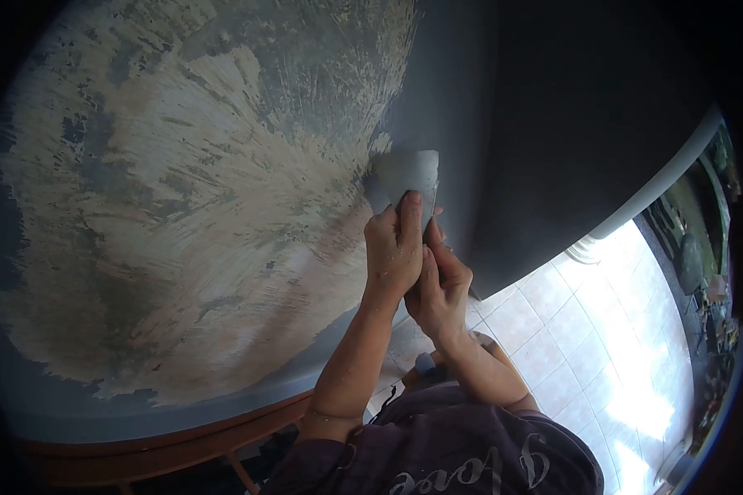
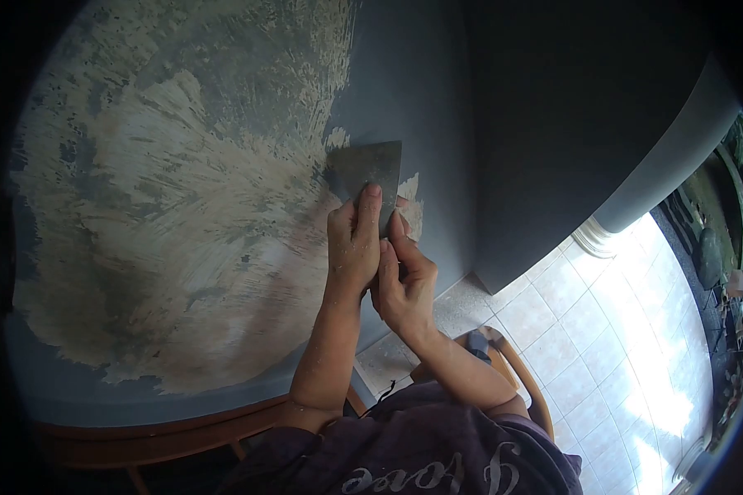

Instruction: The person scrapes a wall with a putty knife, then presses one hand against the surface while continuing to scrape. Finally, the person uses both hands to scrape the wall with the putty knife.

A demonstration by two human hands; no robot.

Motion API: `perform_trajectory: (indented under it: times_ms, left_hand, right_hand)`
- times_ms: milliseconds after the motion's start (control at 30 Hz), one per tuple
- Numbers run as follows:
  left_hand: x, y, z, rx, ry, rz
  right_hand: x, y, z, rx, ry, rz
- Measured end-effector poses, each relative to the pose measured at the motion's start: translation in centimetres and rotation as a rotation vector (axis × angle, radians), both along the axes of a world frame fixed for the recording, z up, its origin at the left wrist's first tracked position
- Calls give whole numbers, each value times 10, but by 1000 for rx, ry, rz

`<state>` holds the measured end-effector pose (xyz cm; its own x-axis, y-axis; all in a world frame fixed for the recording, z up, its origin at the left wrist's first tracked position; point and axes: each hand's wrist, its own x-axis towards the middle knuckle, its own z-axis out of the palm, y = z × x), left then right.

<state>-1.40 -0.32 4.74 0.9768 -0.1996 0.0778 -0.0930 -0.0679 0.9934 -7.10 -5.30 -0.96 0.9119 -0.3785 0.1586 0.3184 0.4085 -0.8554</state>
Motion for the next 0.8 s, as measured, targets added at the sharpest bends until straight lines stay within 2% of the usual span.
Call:
perform_trajectory:
  times_ms: [333,433,533,667,800]
  left_hand:
    - [-3,-7,8,35,-23,22]
    - [-5,-2,7,63,-7,40]
    - [-6,0,1,23,-23,20]
    - [-3,-3,1,35,-17,42]
    - [-5,-7,7,42,7,71]
  right_hand:
    - [0,-2,3,3,-37,-37]
    - [0,6,1,130,-78,-10]
    - [-10,0,11,36,82,75]
    - [1,3,-5,-57,-4,-52]
    - [4,0,-6,-25,-3,-32]
